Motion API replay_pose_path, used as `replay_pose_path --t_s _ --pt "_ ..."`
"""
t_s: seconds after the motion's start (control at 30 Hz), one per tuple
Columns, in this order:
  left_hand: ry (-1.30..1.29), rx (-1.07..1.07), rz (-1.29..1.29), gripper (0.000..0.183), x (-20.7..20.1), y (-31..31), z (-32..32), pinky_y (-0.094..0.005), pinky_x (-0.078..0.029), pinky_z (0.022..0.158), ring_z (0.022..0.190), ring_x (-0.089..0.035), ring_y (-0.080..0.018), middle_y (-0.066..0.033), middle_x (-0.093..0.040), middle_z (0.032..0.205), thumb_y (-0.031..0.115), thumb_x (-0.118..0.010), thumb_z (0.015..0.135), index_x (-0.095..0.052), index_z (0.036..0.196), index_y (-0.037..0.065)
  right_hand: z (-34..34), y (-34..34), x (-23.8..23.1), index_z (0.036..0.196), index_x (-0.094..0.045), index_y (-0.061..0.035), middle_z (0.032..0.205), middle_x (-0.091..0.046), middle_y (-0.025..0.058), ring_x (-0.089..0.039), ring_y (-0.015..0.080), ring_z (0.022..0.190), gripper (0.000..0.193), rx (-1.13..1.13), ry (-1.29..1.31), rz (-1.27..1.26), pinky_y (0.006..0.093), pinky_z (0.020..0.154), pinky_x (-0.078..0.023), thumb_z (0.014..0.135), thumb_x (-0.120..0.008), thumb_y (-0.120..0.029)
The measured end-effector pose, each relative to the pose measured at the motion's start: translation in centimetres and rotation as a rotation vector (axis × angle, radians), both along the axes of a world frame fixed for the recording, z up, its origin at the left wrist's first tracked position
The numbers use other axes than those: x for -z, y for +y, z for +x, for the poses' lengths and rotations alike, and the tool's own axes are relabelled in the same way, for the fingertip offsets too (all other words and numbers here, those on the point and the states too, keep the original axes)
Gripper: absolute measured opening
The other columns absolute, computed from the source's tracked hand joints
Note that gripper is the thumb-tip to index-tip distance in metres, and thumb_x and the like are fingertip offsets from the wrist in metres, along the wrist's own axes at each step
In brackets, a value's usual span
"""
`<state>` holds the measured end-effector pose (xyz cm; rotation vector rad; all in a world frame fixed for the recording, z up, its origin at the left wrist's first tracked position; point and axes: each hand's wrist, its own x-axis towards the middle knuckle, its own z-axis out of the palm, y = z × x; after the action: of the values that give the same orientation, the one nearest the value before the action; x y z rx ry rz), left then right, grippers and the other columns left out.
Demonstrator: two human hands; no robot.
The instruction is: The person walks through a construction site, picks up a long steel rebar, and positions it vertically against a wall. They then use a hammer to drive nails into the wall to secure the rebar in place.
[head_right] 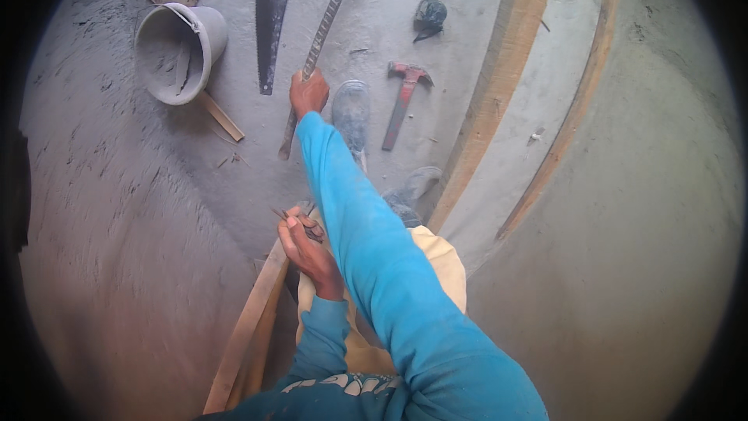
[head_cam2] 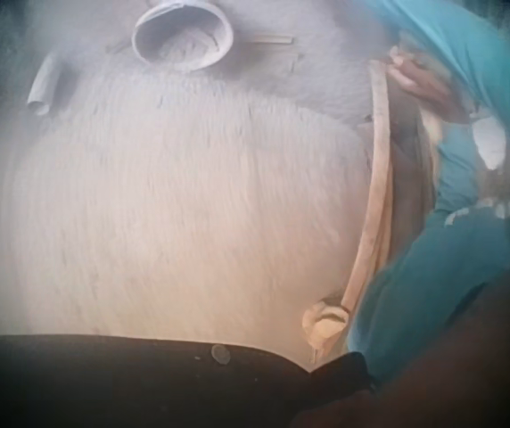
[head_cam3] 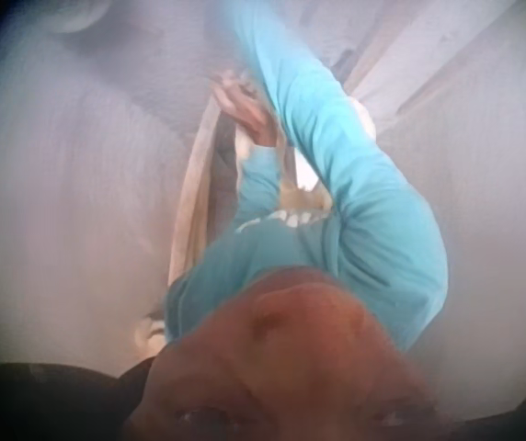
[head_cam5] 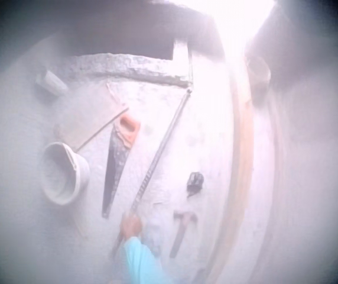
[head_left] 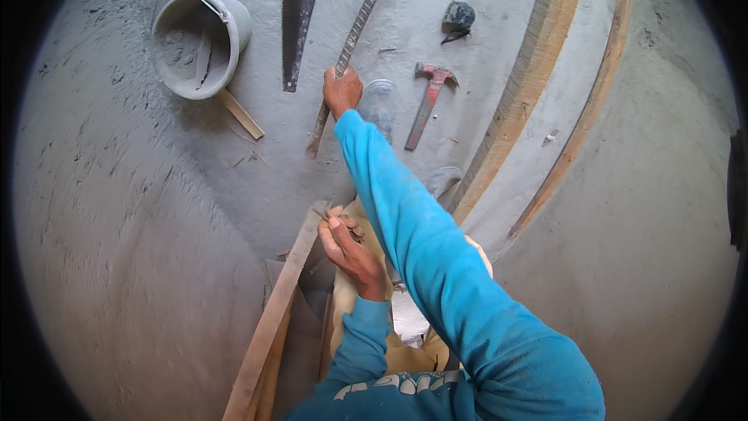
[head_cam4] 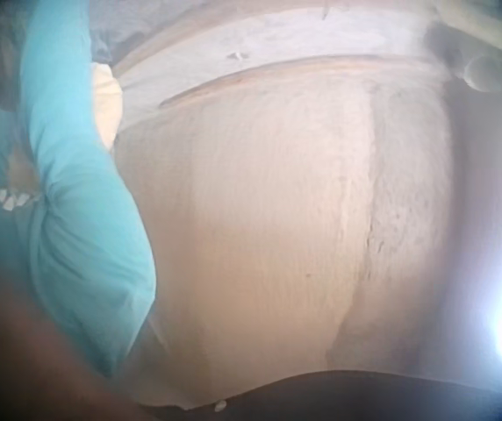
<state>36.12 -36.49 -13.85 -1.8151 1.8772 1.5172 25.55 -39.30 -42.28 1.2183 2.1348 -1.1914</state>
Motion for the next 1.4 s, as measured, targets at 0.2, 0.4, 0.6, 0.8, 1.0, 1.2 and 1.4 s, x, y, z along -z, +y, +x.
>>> replay_pose_path --t_s 0.2,0.4,0.6,0.8,1.0,1.2,1.4 --pt "-0.016 0.018 0.050 0.034 0.2 -0.3 -0.8 -0.0246 -0.033 0.061 0.067 -0.040 -0.0091 -0.0006 -0.046 0.074 0.031 -0.042 0.100 -0.055 0.103 -0.001 -1.5 0.4 5.7 0.090 -0.068 0.0039 0.096 -0.066 0.0278 -0.064 0.0435 0.092 0.037 -0.214 -0.264 0.034 0.0462 0.082 -0.052 0.076 -0.070 -0.030" --pt "0.006 0.020 0.100 0.033 0.3 0.2 -1.3 -0.0241 -0.034 0.061 0.066 -0.041 -0.0091 -0.0005 -0.046 0.075 0.030 -0.042 0.101 -0.055 0.106 -0.001 -1.7 2.2 5.8 0.086 -0.067 0.0036 0.096 -0.066 0.0273 -0.064 0.0422 0.092 0.029 -0.250 -0.214 0.016 0.0463 0.081 -0.052 0.080 -0.066 -0.025" --pt "-0.030 0.077 0.159 0.033 0.1 1.2 -1.5 -0.0228 -0.034 0.060 0.066 -0.042 -0.0083 0.0003 -0.046 0.075 0.030 -0.044 0.100 -0.055 0.108 0.000 4.2 9.6 5.2 0.080 -0.062 0.0020 0.088 -0.064 0.0239 -0.061 0.0414 0.088 0.019 0.129 0.155 0.172 0.0467 0.077 -0.046 0.081 -0.059 -0.016" --pt "-0.044 0.157 0.243 0.033 0.4 1.8 -1.2 -0.0219 -0.037 0.061 0.065 -0.043 -0.0077 0.0005 -0.048 0.075 0.030 -0.046 0.099 -0.054 0.109 0.000 14.1 17.6 4.8 0.115 -0.049 -0.0015 0.109 -0.057 0.0208 -0.058 0.0396 0.102 0.056 0.040 -0.333 0.429 0.0479 0.087 -0.046 0.076 -0.075 -0.033" --pt "-0.041 0.304 0.227 0.034 0.4 2.1 -0.1 -0.0230 -0.040 0.063 0.068 -0.048 -0.0081 -0.0010 -0.050 0.078 0.028 -0.047 0.099 -0.053 0.111 -0.003 16.1 19.2 6.5 0.114 -0.051 -0.0026 0.113 -0.058 0.0211 -0.059 0.0378 0.103 0.059 -0.119 -0.406 0.262 0.0474 0.086 -0.048 0.074 -0.077 -0.038" --pt "-0.005 0.464 0.282 0.031 0.7 3.0 2.6 -0.0222 -0.040 0.061 0.067 -0.048 -0.0082 -0.0011 -0.050 0.078 0.025 -0.047 0.099 -0.053 0.111 -0.002 16.2 18.6 1.2 0.109 -0.051 0.0025 0.082 -0.066 0.0187 -0.067 0.0336 0.067 0.054 0.191 -0.075 -0.008 0.0430 0.062 -0.054 0.071 -0.074 -0.027" --pt "-0.072 0.601 0.335 0.026 1.8 3.7 5.2 -0.0209 -0.039 0.056 0.065 -0.048 -0.0075 -0.0004 -0.051 0.078 0.021 -0.048 0.097 -0.053 0.112 0.000 17.8 18.5 -10.4 0.105 -0.045 0.0055 0.080 -0.066 0.0201 -0.068 0.0250 0.055 0.044 0.604 0.009 -0.532 0.0374 0.052 -0.055 0.075 -0.068 -0.017"
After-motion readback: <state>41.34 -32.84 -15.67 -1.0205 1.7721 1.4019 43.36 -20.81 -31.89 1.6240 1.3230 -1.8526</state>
